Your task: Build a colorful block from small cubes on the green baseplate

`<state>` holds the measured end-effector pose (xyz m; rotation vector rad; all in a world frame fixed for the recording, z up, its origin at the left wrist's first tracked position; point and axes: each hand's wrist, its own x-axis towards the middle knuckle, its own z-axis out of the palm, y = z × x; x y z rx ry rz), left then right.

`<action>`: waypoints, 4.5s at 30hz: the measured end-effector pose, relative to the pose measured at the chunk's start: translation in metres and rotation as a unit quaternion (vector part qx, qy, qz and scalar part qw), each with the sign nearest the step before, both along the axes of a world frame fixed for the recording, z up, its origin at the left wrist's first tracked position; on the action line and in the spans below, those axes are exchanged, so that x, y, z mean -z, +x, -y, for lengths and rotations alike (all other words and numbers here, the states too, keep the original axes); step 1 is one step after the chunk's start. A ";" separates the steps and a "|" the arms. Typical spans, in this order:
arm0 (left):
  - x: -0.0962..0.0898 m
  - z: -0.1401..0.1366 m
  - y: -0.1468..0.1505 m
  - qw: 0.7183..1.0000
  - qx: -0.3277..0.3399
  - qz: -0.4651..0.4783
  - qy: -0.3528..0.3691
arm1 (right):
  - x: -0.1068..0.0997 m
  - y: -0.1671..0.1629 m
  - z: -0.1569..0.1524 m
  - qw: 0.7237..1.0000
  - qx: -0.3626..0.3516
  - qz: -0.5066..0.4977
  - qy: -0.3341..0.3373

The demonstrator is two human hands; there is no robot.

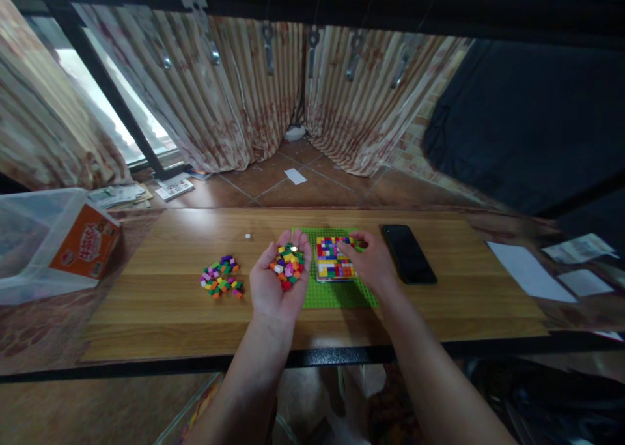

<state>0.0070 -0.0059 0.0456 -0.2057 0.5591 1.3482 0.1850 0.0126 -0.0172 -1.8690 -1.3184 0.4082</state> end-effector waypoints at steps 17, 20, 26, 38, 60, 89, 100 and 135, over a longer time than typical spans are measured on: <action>0.008 0.002 0.012 1.000 0.026 -0.003 0.003 | -0.013 -0.009 0.008 0.993 -0.019 -0.033 0.109; 0.008 0.002 0.015 0.999 0.031 0.001 0.010 | -0.032 -0.018 0.023 0.974 -0.088 -0.044 0.203; 0.008 0.003 0.018 0.998 0.047 0.014 0.029 | -0.051 -0.036 0.054 0.935 -0.315 -0.108 0.118; 0.003 0.010 0.022 0.996 0.090 -0.001 0.006 | -0.047 -0.036 0.054 0.945 -0.311 -0.033 0.099; 0.005 0.009 0.021 0.998 0.064 0.023 -0.010 | -0.043 -0.041 0.051 0.950 -0.249 -0.148 0.118; 0.003 0.004 0.005 1.000 0.004 0.013 -0.015 | -0.001 0.009 0.005 0.994 -0.079 -0.058 0.055; 0.001 0.005 0.005 1.000 0.014 0.005 -0.010 | 0.005 -0.002 0.000 0.918 -0.068 -0.391 0.018; 0.008 0.008 0.017 0.993 0.114 0.023 -0.008 | -0.048 -0.036 0.054 0.926 -0.364 0.051 0.086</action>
